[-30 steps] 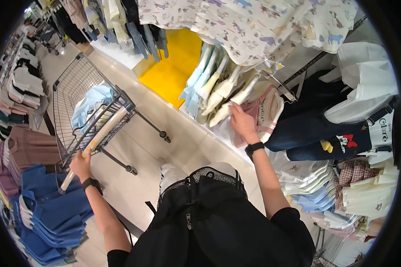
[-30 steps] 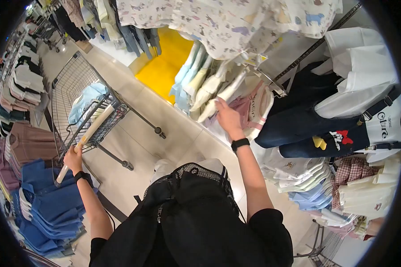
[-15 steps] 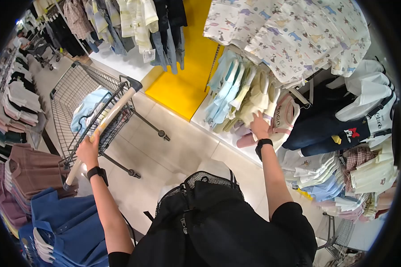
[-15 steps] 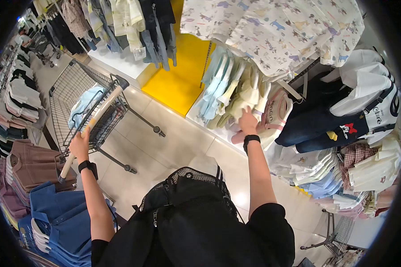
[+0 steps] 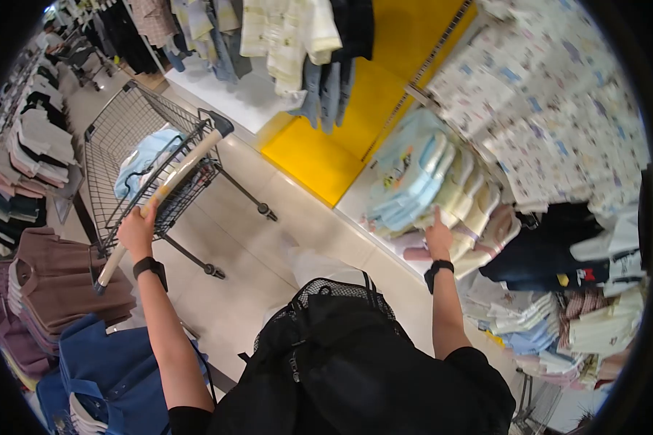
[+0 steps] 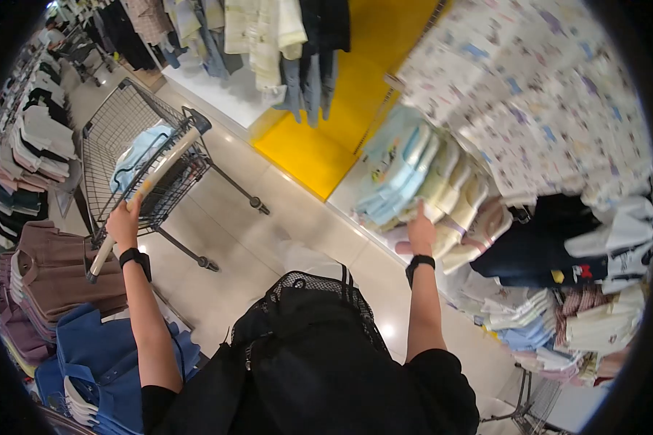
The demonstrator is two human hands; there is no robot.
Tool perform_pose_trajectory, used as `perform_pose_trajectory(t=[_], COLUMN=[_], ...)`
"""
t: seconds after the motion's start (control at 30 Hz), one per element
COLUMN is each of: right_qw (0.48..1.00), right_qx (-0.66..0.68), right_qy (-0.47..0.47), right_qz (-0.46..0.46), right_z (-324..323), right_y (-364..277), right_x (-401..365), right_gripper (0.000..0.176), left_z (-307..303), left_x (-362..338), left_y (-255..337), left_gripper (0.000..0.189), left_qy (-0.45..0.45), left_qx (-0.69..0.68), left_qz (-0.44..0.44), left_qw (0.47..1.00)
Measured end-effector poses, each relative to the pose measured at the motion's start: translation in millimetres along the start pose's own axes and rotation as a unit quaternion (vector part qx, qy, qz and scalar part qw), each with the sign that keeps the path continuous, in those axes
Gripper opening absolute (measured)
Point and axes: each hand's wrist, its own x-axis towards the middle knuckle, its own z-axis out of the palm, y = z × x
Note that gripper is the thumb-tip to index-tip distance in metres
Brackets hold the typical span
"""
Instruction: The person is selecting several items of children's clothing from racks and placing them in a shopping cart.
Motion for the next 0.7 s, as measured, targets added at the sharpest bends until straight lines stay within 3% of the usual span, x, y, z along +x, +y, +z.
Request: perform_pose_trajectory(t=[0.07, 0.23, 0.3, 0.33, 0.4, 0.47, 0.6, 0.7], right_qw=[0.997, 0.996, 0.992, 0.992, 0.993, 0.984, 0.945, 0.923], right_qx=[0.042, -0.008, -0.041, -0.042, 0.016, 0.086, 0.228, 0.311], right_qy=[0.021, -0.030, -0.117, -0.118, -0.094, -0.015, -0.083, -0.073], right_qz=[0.060, 0.087, 0.010, 0.010, -0.074, -0.157, -0.220, -0.212], right_z=[16.2, 76.6, 81.3, 80.6, 80.9, 66.7, 37.3, 15.0], right_y=[-10.0, -63.4, -95.8, -108.2, -137.6, -176.0, -266.0, -341.3], right_x=[3.0, 24.4, 37.7, 47.3, 69.9, 82.4, 113.5, 131.7], right_gripper=[0.064, 0.046, 0.036, 0.036, 0.032, 0.033, 0.054, 0.062], left_z=[10.7, 42.8, 55.5, 61.7, 74.0, 86.7, 102.4, 112.0], left_x=[14.7, 48.9, 65.1, 73.4, 84.1, 97.6, 126.3, 147.1], left_y=[-10.6, -39.5, -49.6, -53.6, -65.9, -74.8, -85.8, -101.0], left_gripper=[0.055, 0.053, 0.055, 0.055, 0.054, 0.054, 0.053, 0.052], left_qy=[0.011, 0.046, 0.026, 0.026, 0.023, 0.029, 0.033, 0.030], left_qx=[0.011, 0.005, 0.018, 0.018, 0.030, 0.030, 0.021, 0.032], left_qz=[-0.006, -0.002, -0.010, -0.010, -0.010, -0.004, -0.029, -0.028], left_qw=[1.000, 0.999, 0.999, 0.999, 0.999, 0.999, 0.999, 0.999])
